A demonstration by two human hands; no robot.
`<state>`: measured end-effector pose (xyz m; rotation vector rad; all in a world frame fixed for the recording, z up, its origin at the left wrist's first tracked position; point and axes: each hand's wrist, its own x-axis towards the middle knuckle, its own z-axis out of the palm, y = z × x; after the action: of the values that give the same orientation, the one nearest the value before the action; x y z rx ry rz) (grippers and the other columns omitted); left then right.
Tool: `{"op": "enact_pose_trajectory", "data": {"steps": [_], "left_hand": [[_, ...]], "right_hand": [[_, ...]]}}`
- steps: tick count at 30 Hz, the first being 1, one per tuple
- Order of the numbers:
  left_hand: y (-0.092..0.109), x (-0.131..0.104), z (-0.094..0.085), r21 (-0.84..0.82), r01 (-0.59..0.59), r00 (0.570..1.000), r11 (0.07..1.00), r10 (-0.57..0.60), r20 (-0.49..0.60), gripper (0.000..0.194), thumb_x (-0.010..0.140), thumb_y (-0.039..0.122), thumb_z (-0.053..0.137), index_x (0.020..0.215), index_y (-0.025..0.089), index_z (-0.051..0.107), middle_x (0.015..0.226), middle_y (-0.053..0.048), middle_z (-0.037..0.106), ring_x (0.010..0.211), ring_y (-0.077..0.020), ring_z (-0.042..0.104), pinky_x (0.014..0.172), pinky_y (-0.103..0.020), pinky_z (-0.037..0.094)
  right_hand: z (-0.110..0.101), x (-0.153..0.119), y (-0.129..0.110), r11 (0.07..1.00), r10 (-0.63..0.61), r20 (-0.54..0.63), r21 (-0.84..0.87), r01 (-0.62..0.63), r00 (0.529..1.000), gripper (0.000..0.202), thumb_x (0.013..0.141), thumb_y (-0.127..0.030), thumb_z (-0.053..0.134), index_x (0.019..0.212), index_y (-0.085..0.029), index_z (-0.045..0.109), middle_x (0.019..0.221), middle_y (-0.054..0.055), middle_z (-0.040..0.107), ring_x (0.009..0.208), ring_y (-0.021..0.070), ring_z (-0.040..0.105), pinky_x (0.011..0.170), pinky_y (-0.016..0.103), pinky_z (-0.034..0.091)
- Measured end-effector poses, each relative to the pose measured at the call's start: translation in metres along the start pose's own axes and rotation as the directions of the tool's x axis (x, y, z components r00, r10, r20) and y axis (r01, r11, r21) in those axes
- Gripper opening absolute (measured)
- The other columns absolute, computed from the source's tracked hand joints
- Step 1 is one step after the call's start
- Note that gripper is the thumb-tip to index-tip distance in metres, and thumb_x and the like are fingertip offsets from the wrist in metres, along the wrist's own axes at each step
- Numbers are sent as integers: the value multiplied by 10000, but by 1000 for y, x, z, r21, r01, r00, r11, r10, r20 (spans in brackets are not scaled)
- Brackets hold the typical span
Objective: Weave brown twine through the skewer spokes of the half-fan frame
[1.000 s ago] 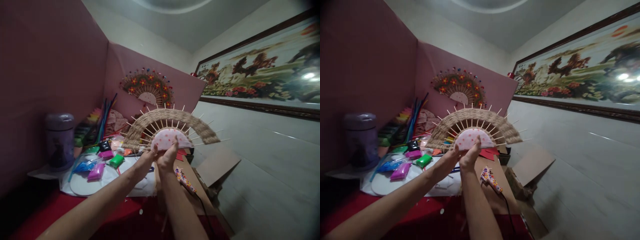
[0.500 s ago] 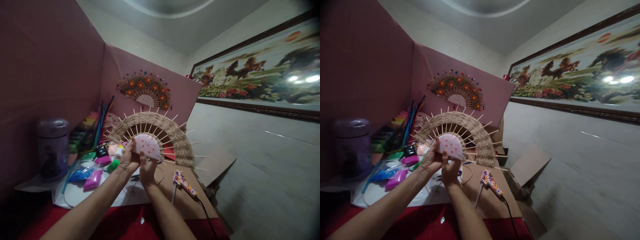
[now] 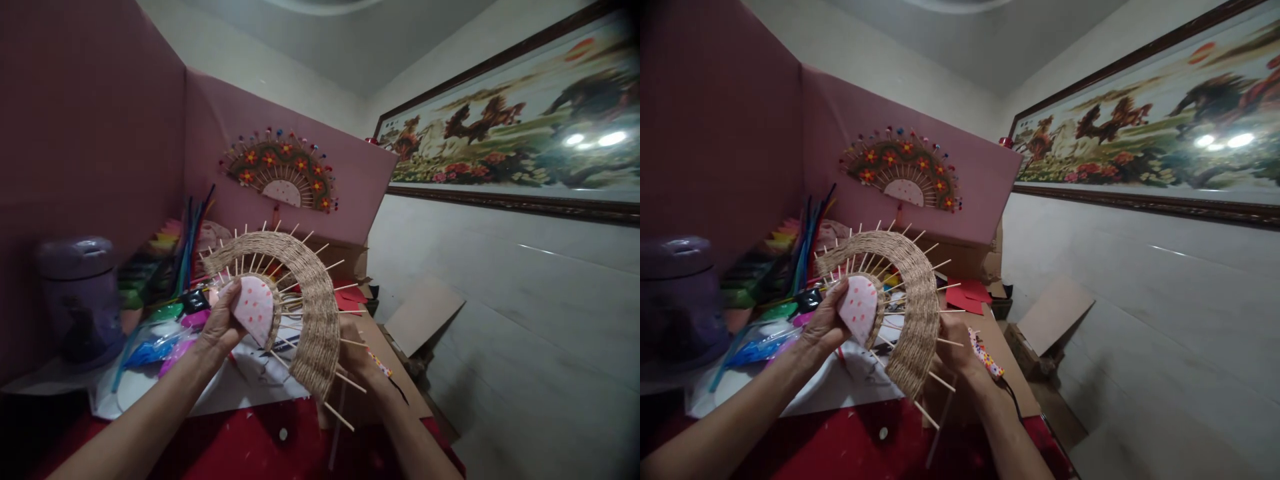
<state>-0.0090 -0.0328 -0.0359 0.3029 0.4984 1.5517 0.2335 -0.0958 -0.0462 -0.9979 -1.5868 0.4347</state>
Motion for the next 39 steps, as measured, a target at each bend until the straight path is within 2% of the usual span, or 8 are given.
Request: {"op": "enact_pose_trajectory", "data": {"steps": [4, 10, 14, 18, 22, 26, 34, 39], "left_hand": [[2, -4, 2, 54, -25, 999, 998, 26, -26, 77, 772, 166, 597, 837, 141, 628, 669, -38, 695, 549, -165, 650, 571, -314, 560], [4, -3, -6, 64, -18, 1000, 998, 19, -17, 95, 759, 170, 608, 842, 131, 634, 690, -52, 700, 571, -170, 660, 585, -299, 565], [3, -4, -15, 71, -20, 999, 997, 23, -38, 117, 746, 160, 616, 860, 133, 630, 692, -49, 699, 566, -174, 660, 571, -303, 568], [5, -6, -17, 58, 14, 997, 998, -9, -78, 126, 766, 160, 588, 881, 127, 624, 686, -56, 696, 567, -179, 664, 571, -308, 571], [8, -7, -15, 21, 10, 994, 1000, -7, -105, 133, 770, 153, 576, 889, 133, 631, 698, -69, 701, 554, -190, 665, 554, -320, 577], [10, -10, -13, 14, 37, 993, 999, -35, -111, 70, 777, 166, 577, 821, 136, 622, 647, -62, 695, 520, -186, 659, 530, -304, 576], [15, -10, -17, 70, -9, 994, 997, 17, -106, 63, 787, 134, 550, 787, 152, 610, 609, -27, 691, 496, -169, 653, 516, -293, 574], [16, -10, -17, 50, 39, 985, 998, -30, -172, 72, 768, 150, 583, 822, 142, 629, 604, -39, 682, 478, -180, 647, 516, -305, 576]], "right_hand": [[-4, 28, -3, 996, -51, 19, -70, 52, 999, 79, 687, -228, 659, 711, -186, 597, 876, 29, 591, 843, 175, 555, 792, 308, 446], [0, 31, -9, 926, -27, -33, 376, 38, 999, 199, 751, -216, 529, 948, -188, 545, 1132, 75, 577, 1091, 197, 513, 949, 364, 373], [-10, 18, -1, 978, 97, -109, 195, -74, 989, 66, 745, -239, 574, 773, -179, 566, 771, 15, 622, 700, 140, 575, 666, 263, 456], [-36, 5, 1, 953, 301, 189, -43, -299, 935, 226, 737, -360, 636, 631, -166, 584, 510, -15, 545, 421, 107, 463, 404, 220, 336], [-35, 13, -6, 998, 57, -254, 27, -52, 965, 185, 753, -368, 635, 798, -189, 626, 738, 11, 619, 666, 131, 573, 620, 241, 457], [4, 34, -2, 942, 59, -37, 332, -43, 998, 348, 821, -417, 530, 1103, -223, 590, 1155, 55, 588, 1096, 168, 518, 974, 328, 368], [28, 36, 2, 688, 226, 388, 585, -428, 894, 268, 764, -411, 609, 923, -201, 555, 515, -78, 446, 411, 62, 360, 409, 169, 323], [12, 21, 2, 777, 247, 268, 519, -356, 931, 215, 759, -380, 626, 766, -171, 574, 507, -77, 408, 402, 33, 274, 379, 160, 188]]}}
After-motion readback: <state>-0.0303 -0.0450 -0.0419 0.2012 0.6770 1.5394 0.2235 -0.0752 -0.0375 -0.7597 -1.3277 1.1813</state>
